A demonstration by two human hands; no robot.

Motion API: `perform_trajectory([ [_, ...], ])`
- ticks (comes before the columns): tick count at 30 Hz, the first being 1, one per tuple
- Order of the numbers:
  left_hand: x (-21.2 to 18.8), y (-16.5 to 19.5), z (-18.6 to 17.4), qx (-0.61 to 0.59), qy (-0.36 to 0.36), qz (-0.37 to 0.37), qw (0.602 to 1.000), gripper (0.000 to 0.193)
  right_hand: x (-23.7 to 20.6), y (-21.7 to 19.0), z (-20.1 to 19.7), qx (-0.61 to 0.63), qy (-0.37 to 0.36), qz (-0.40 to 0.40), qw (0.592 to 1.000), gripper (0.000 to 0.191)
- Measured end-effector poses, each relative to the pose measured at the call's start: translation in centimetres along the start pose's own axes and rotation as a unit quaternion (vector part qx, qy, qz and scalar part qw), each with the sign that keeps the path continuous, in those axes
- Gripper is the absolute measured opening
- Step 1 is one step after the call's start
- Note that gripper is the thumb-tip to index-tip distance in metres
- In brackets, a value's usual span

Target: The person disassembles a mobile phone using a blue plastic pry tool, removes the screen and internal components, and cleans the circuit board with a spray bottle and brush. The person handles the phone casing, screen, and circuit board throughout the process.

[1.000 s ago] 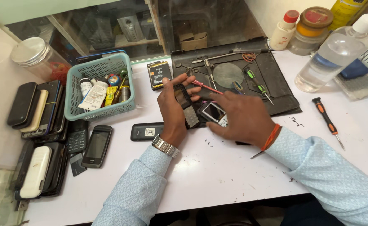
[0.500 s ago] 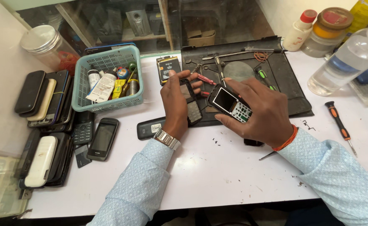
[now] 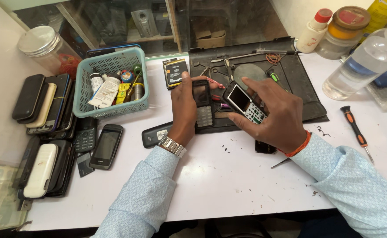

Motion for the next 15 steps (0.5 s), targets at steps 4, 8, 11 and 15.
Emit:
perform_trajectory([
  [4,0.1,0.0,0.1,-0.024,-0.007,0.010,1.000,0.052,0.0,0.4,0.3,0.002,-0.013,0.039,0.999,0.068],
  [8,0.1,-0.1,0.2,-0.038,-0.015,0.068,0.997,0.038,0.0,0.7,0.5,0.010,-0.004,0.045,0.999,0.067],
  [11,-0.4,-0.4,0.7,-0.072,-0.010,0.054,0.996,0.035,0.0,1.1,0.5,0.040,-0.004,0.091,0.995,0.066],
  [15,-1.4,-1.0,1.9,-0.015,-0.020,0.016,1.000,0.034,0.0,1.4,0.4,0.049,-0.002,0.114,0.992,0.067],
])
Point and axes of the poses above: each hand's wrist, its own x-axis towards the middle knuckle, its own z-axis out of the palm, y = z × x, the point moved 1 cm from there along x, towards the middle knuckle, and after that the axes turned 4 degrees about -y, right-handed, at the moved point
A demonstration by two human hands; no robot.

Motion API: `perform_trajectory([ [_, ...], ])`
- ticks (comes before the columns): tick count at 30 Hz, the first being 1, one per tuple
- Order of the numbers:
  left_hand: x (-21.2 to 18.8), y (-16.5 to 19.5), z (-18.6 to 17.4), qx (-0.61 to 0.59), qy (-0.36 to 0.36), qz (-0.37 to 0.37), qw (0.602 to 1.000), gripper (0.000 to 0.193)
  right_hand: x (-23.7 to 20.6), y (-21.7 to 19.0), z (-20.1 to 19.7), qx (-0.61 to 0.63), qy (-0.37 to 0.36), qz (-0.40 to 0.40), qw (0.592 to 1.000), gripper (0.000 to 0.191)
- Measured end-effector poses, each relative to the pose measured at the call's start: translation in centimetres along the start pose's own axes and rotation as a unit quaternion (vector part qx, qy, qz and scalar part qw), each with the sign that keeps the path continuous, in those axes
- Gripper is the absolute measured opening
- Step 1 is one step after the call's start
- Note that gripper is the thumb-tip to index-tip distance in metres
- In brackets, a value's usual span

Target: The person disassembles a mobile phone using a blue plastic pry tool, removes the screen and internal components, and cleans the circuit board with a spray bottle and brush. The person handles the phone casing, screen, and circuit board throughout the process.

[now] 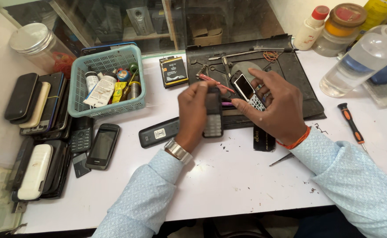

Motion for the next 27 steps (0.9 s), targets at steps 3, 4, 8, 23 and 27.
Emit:
perform_trajectory([
  [3,-0.6,-0.2,0.6,0.144,0.012,0.054,0.988,0.032,-0.1,0.0,-0.1,0.006,0.011,0.003,1.000,0.068],
  [4,-0.6,-0.3,0.6,0.152,0.006,0.065,0.986,0.030,-0.1,0.0,-0.1,0.007,0.013,0.004,1.000,0.069],
  [8,-0.8,0.0,0.7,0.170,0.004,0.108,0.979,0.025,0.0,0.1,-0.1,0.006,0.012,0.007,1.000,0.071],
  [23,-2.8,-1.2,3.2,0.060,-0.189,0.011,0.980,0.045,-0.3,-0.7,0.3,-0.019,-0.007,-0.006,1.000,0.070],
  [27,-2.6,-1.7,3.4,-0.033,-0.201,-0.024,0.979,0.043,-0.3,-1.2,0.1,-0.055,-0.006,-0.053,0.997,0.070],
])
Point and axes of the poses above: each hand's wrist, its own x-axis towards the middle knuckle, its own z-axis out of the palm, y = z × x, the point moved 1 cm from there along x, towards the middle knuckle, and after that the axes turned 4 degrees about -y, right-handed, at the moved point
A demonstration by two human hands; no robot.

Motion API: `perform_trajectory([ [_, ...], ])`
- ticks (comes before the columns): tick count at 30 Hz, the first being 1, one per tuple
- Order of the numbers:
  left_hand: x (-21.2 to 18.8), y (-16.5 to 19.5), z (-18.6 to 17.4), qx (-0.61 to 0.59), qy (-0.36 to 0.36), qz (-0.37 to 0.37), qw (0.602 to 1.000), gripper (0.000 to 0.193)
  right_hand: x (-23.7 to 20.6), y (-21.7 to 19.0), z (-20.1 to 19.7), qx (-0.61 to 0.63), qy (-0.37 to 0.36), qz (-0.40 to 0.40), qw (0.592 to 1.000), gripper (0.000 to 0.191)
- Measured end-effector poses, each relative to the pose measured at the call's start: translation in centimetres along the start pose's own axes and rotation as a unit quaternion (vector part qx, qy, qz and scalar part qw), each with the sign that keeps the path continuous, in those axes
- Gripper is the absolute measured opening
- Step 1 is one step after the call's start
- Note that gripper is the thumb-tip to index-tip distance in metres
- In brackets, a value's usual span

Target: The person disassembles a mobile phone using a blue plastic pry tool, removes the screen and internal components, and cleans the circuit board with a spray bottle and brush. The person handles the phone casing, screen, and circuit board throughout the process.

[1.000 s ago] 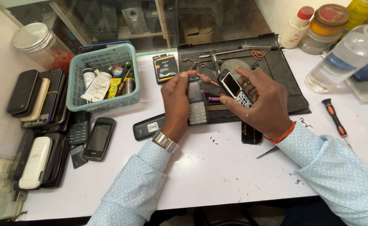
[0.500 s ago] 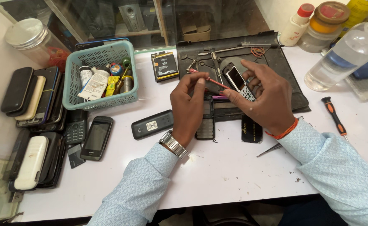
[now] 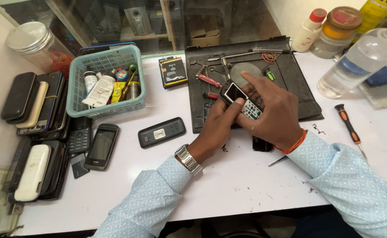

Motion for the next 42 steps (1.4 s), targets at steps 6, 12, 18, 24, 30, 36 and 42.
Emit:
perform_trajectory([
  [6,0.4,1.2,-0.4,-0.024,0.076,-0.015,0.997,0.039,-0.1,1.2,-0.5,0.055,0.004,-0.039,0.998,0.068],
  [12,0.4,3.1,-1.8,-0.070,0.171,0.053,0.981,0.033,1.0,6.4,-1.7,0.036,0.071,0.093,0.993,0.035],
  [18,-0.1,3.2,-1.5,-0.038,0.180,0.093,0.978,0.048,0.8,8.1,-1.4,-0.046,-0.013,0.117,0.992,0.025],
  [24,0.0,2.4,-1.2,-0.050,0.154,0.069,0.984,0.055,0.8,8.2,-0.7,-0.124,-0.141,0.212,0.959,0.041],
  [30,-0.2,1.7,-0.8,-0.039,0.101,0.075,0.991,0.059,0.5,8.4,0.0,-0.137,-0.180,0.214,0.950,0.032],
  [36,-0.2,1.6,-0.8,-0.067,0.097,0.043,0.992,0.056,0.6,7.5,-0.4,-0.160,-0.198,0.230,0.939,0.033],
  [42,0.0,1.4,-0.9,-0.086,0.092,0.031,0.992,0.046,0.2,7.1,-0.1,-0.164,-0.234,0.220,0.933,0.024],
])
Point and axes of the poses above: each hand's wrist, its own x-axis towards the middle knuckle, its own z-axis out of the palm, y = z × x, the point moved 1 cm from there along x, towards the middle knuckle, and after that the axes turned 4 degrees about -y, right-handed, at the moved point
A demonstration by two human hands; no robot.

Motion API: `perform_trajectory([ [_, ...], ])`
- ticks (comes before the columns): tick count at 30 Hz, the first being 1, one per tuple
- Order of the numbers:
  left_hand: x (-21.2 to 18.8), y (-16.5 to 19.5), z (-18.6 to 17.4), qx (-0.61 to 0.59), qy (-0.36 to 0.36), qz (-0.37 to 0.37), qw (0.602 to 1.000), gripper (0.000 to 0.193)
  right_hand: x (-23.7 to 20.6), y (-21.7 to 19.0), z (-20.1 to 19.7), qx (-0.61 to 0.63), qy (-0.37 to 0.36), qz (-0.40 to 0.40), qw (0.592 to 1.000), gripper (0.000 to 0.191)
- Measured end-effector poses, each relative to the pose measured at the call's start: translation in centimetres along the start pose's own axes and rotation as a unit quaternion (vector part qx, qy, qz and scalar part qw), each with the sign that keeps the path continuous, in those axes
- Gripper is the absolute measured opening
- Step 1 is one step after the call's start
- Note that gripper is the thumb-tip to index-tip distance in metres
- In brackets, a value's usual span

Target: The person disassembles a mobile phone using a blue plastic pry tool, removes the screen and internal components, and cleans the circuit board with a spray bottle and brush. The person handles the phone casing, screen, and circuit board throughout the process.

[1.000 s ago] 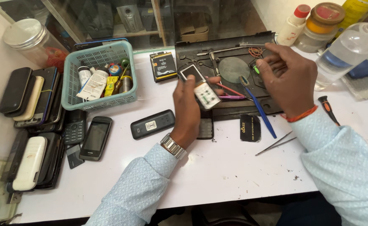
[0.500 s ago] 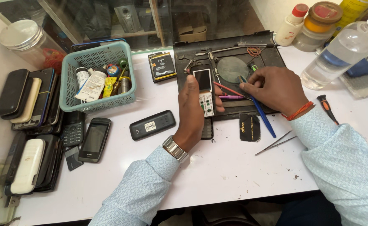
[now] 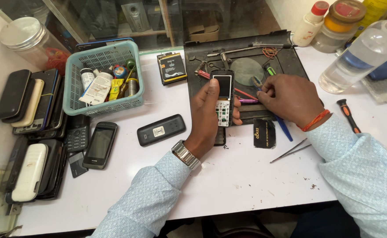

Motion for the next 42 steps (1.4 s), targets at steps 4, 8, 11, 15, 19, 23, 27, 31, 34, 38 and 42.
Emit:
perform_trajectory([
  [4,0.1,0.0,0.0,-0.015,-0.001,-0.011,1.000,0.045,0.1,0.2,-0.3,0.012,0.084,-0.012,0.996,0.022],
  [8,-0.1,0.1,0.2,0.025,-0.012,0.004,1.000,0.043,-0.3,-0.4,-1.0,0.158,0.158,-0.053,0.973,0.020],
  [11,-0.4,0.2,0.6,0.074,-0.026,0.017,0.997,0.042,-1.1,-1.4,-1.5,0.249,0.199,-0.143,0.937,0.018],
  [15,-0.8,0.4,0.9,0.103,-0.046,0.024,0.993,0.042,-1.9,-2.0,-2.1,0.270,0.217,-0.193,0.918,0.018],
  [19,-1.0,0.7,0.9,0.125,-0.032,0.033,0.991,0.043,-2.0,-1.9,-2.4,0.231,0.205,-0.246,0.919,0.017],
  [23,-1.0,0.9,1.0,0.134,-0.036,0.032,0.990,0.042,-2.0,-2.4,-2.3,0.241,0.205,-0.245,0.917,0.015],
  [27,-1.2,1.0,1.2,0.202,-0.035,0.048,0.978,0.041,-2.5,-3.4,-2.1,0.202,0.235,-0.250,0.917,0.012],
  [31,-1.3,1.4,1.2,0.244,-0.006,0.037,0.969,0.039,-2.6,-3.4,-2.6,0.156,0.258,-0.257,0.918,0.009],
  [34,-1.5,1.7,1.2,0.246,0.004,0.038,0.969,0.039,-2.1,-2.8,-3.2,0.133,0.260,-0.276,0.916,0.009],
  [38,-1.7,1.5,1.8,0.254,-0.002,0.037,0.967,0.037,-2.1,-2.7,-2.8,0.137,0.278,-0.314,0.898,0.008],
  [42,-1.7,1.7,1.8,0.258,-0.017,0.034,0.965,0.037,-2.1,-2.7,-2.3,0.125,0.288,-0.304,0.899,0.009],
])
Point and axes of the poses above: each hand's wrist, its own x-axis towards the middle knuckle, its own z-axis out of the palm, y = z × x, the point moved 1 cm from there along x, towards the middle knuckle, and after that the axes turned 4 degrees about -y, right-handed, at the moved point
